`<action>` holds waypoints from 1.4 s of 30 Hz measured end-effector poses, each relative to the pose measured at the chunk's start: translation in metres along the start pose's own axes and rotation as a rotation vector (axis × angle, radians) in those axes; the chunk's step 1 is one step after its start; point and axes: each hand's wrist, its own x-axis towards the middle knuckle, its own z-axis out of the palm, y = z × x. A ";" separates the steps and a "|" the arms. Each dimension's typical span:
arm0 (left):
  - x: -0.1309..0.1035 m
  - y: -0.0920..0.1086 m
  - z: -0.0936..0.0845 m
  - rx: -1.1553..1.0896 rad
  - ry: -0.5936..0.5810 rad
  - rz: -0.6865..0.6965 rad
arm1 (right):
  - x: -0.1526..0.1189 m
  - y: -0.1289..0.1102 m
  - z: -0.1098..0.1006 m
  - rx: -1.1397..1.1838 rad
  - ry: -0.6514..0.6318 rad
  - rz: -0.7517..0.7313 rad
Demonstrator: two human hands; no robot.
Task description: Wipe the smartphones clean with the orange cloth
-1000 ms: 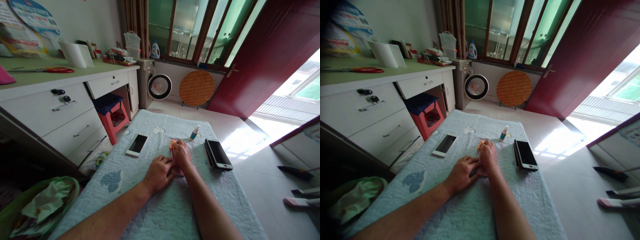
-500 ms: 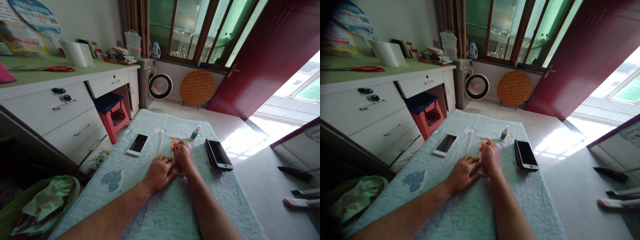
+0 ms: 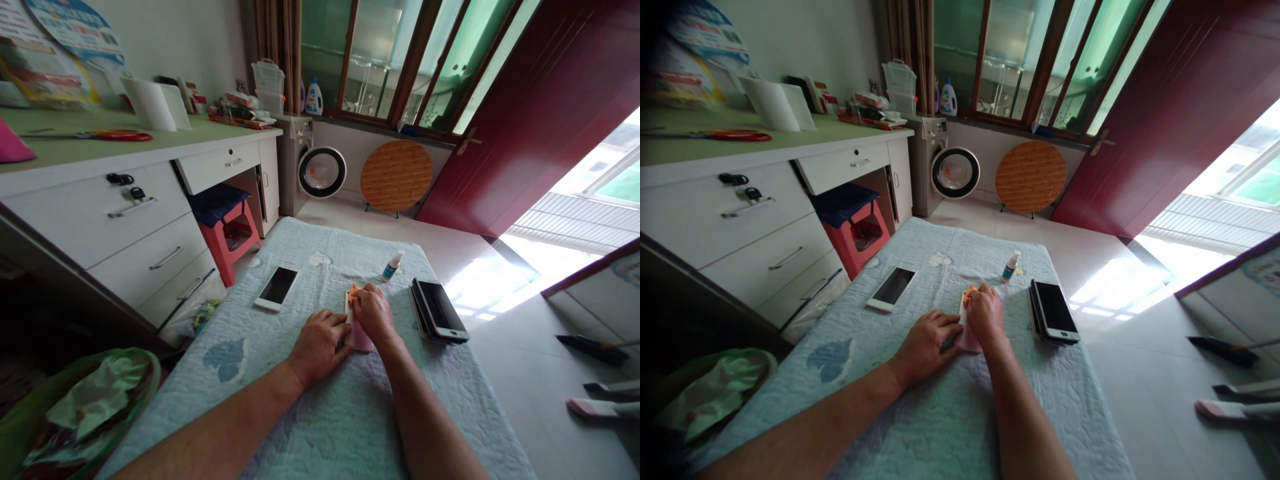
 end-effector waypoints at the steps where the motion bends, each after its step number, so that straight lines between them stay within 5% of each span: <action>1: 0.000 0.000 0.000 -0.001 0.004 0.000 | 0.001 0.001 0.002 0.011 0.022 0.010; 7: -0.001 -0.001 0.003 -0.010 0.016 0.002 | 0.008 -0.003 0.013 0.075 0.117 -0.031; 19: 0.000 -0.003 0.007 -0.035 0.047 0.009 | 0.000 -0.009 0.010 0.089 0.038 -0.118; 27: -0.001 -0.020 0.026 -0.077 0.259 0.042 | -0.015 -0.003 -0.003 0.273 -0.053 -0.204; 42: 0.003 -0.023 0.012 -0.154 -0.005 0.075 | -0.059 -0.005 -0.026 0.400 -0.235 -0.286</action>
